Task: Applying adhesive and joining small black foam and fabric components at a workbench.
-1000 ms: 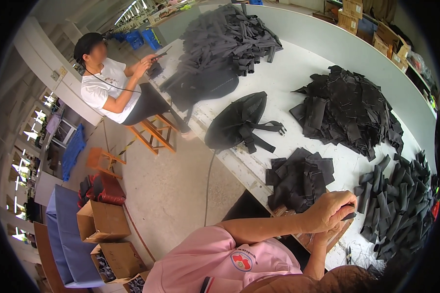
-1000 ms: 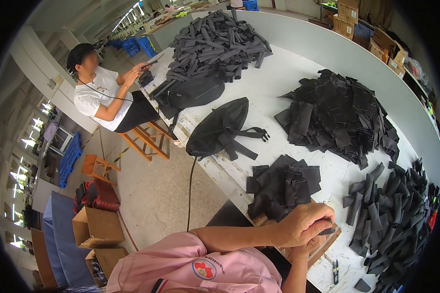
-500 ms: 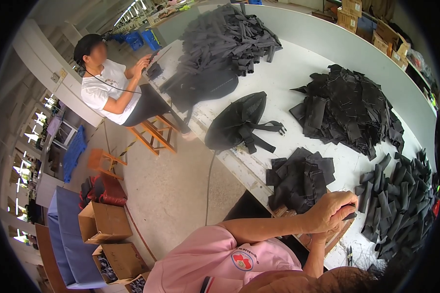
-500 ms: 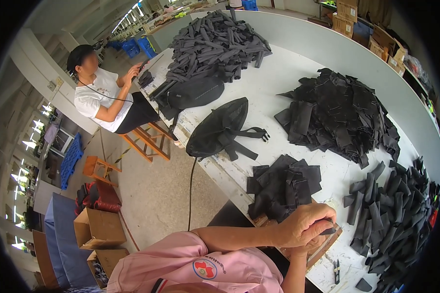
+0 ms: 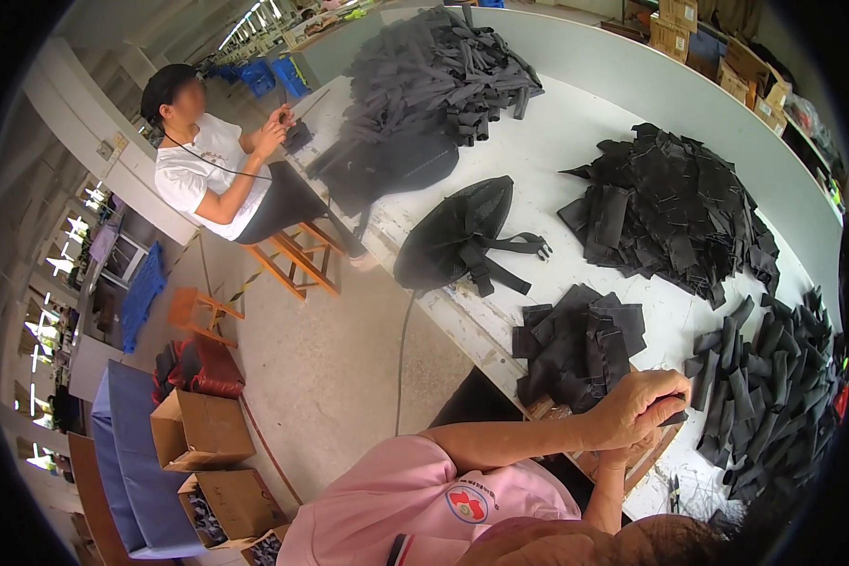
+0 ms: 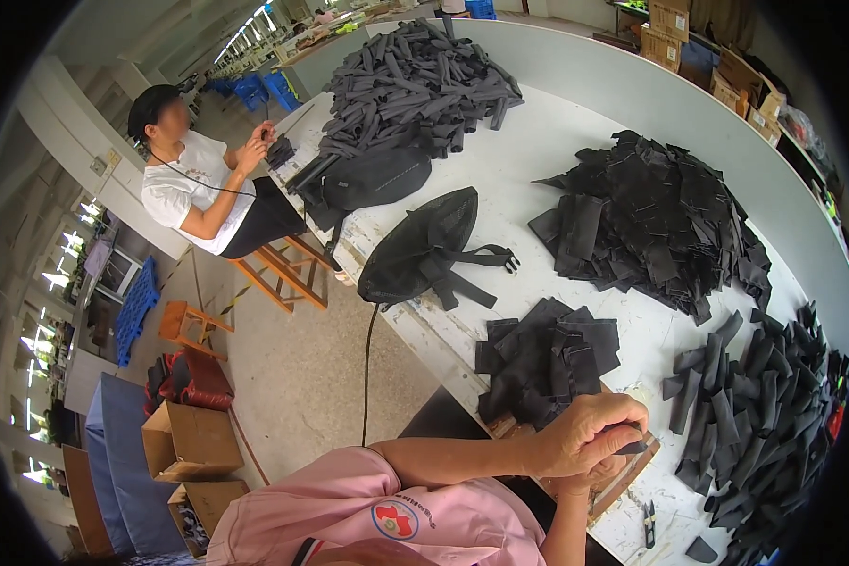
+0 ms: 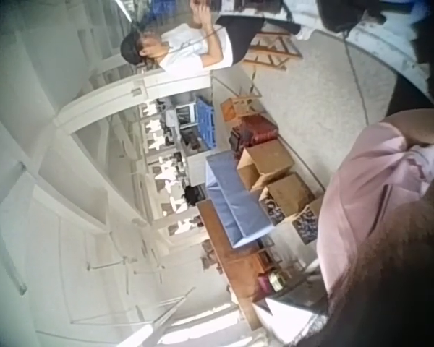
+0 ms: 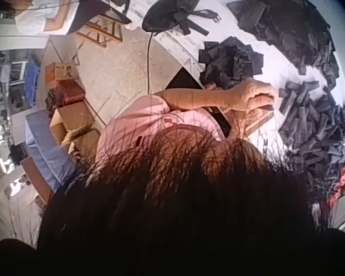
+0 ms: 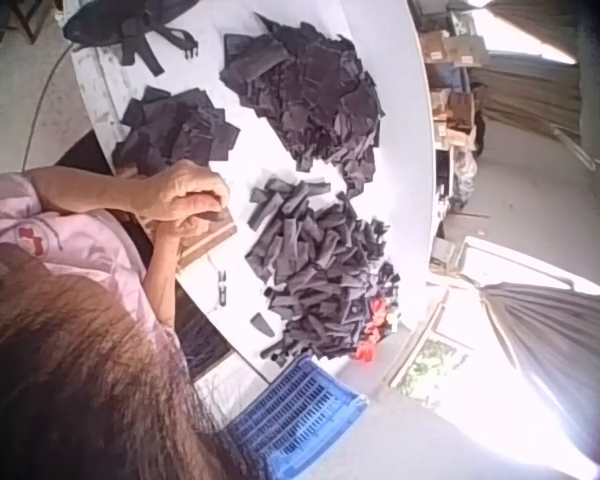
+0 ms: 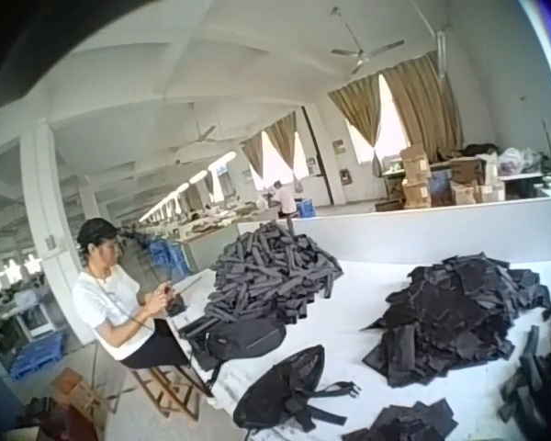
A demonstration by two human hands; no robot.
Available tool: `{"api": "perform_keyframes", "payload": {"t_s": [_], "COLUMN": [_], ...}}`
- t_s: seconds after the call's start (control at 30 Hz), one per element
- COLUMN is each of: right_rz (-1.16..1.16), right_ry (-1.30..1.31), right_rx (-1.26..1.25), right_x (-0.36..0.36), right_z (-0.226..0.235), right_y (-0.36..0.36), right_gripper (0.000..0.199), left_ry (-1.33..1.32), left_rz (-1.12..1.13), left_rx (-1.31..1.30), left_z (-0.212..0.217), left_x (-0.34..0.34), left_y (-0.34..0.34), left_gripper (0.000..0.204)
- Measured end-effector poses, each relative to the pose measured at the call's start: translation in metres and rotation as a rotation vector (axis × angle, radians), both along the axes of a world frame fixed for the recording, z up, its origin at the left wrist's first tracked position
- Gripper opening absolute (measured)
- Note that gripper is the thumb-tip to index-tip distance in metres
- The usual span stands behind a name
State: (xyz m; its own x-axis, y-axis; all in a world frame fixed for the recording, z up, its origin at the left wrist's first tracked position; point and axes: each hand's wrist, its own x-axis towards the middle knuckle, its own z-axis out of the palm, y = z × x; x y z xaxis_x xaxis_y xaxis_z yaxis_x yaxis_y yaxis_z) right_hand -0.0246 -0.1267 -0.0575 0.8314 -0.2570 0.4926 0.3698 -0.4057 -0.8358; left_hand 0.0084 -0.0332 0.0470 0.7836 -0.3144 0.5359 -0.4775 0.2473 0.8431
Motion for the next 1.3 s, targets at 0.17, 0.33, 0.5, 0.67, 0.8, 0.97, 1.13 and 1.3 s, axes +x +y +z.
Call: {"api": "perform_keyframes", "payload": {"t_s": [0.17,0.33,0.5,0.67,0.8,0.97,1.13,1.3], "right_rz": [-0.015,-0.037,-0.056,-0.058,-0.044,-0.04,0.065,0.062], "right_ry": [-0.01,-0.019,-0.038,-0.056,-0.065,-0.06,0.183,-0.007], "right_rx": [0.0,-0.005,-0.01,-0.015,-0.012,-0.274,-0.367,-0.425], "right_x": [-0.003,-0.006,-0.008,-0.009,-0.005,-0.017,-0.01,-0.004], "right_z": [0.005,0.011,0.02,0.026,0.03,0.056,0.101,0.05], "right_y": [0.001,0.002,0.002,0.003,0.008,-0.011,-0.02,-0.018], "right_gripper": [0.02,0.02,0.02,0.02,0.02,0.025,0.014,0.027], "left_ry": [0.006,0.054,0.029,0.065,0.073,0.21,0.489,0.398], "left_rz": [-0.009,-0.068,-0.038,-0.04,-0.021,-0.092,-0.146,-0.171], "left_rx": [-0.003,-0.007,-0.004,-0.026,-0.044,-0.211,-0.347,-0.052], "left_z": [0.001,0.001,0.003,0.009,0.007,0.019,0.016,0.006], "left_x": [0.0,0.001,0.0,0.003,0.007,0.009,0.027,0.021], "left_y": [0.001,0.003,0.003,0.008,0.011,0.02,0.045,0.041], "left_gripper": [0.008,0.008,0.009,0.008,0.007,0.009,0.009,0.008]}}
